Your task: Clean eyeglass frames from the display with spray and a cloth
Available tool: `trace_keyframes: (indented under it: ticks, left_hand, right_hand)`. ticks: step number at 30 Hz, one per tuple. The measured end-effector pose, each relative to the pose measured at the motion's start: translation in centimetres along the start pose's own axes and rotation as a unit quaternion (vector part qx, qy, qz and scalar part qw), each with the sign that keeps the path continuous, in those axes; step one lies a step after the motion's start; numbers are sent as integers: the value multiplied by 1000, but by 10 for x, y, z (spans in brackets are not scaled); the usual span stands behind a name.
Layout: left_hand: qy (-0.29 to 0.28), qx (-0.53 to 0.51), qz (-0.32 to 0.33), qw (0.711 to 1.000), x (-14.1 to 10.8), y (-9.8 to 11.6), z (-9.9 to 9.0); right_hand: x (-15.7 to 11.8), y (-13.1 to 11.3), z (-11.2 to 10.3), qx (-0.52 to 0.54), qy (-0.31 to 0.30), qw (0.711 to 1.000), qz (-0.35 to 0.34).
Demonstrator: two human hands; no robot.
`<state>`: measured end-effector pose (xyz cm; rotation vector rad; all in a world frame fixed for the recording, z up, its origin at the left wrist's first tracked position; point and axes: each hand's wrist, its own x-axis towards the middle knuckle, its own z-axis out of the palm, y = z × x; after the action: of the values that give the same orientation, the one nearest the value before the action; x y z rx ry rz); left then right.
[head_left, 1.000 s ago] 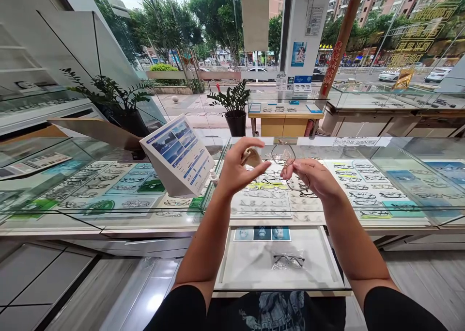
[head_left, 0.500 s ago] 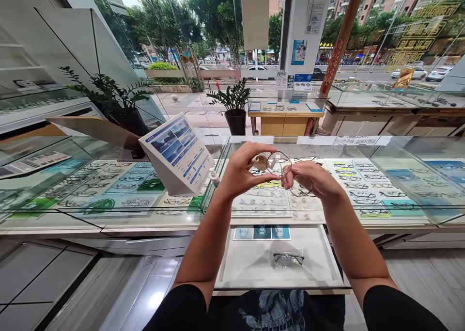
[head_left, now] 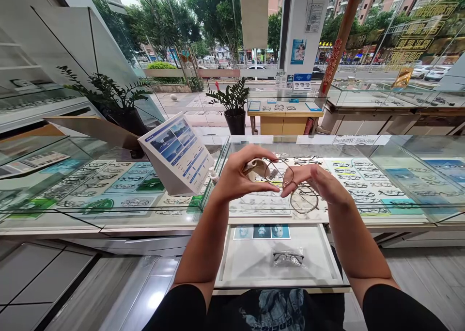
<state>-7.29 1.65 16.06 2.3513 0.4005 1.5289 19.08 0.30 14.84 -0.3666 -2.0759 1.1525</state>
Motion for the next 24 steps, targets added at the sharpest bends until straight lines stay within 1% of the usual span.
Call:
trace_keyframes:
  ticks: [5,9,11,13,16,19,21,24]
  left_hand:
    - [0,-4,-5,1000,0,3,1]
    - [11,-11,-15,1000,0,5,0]
    - [43,-17,-13,999,0,6,-1]
    - [95,-19,-9,995,-1,7,-1]
    - [187,-5,-7,982,-2,8,3]
    - [262,33,-16,964,-2,8,10]
    - [288,59,-19,956,-2,8,14]
    - [297,85,-19,951,-1,6,18]
  right_hand:
    - [-3,-12,4,-71,24,997,-22]
    - [-9,-16,3,-90,46,994,-37]
    - [-12,-17,3,-97,80,991,-39]
    - [-14,-19,5,-109,146,982,-46]
    - [-14,-20,12,-152,246,955,-67]
    - [-9,-15,21,-200,313,924,-95]
    - [-4,-10,26,-213,351,905,-107]
    - [2,-5,30,-209,396,887,-110]
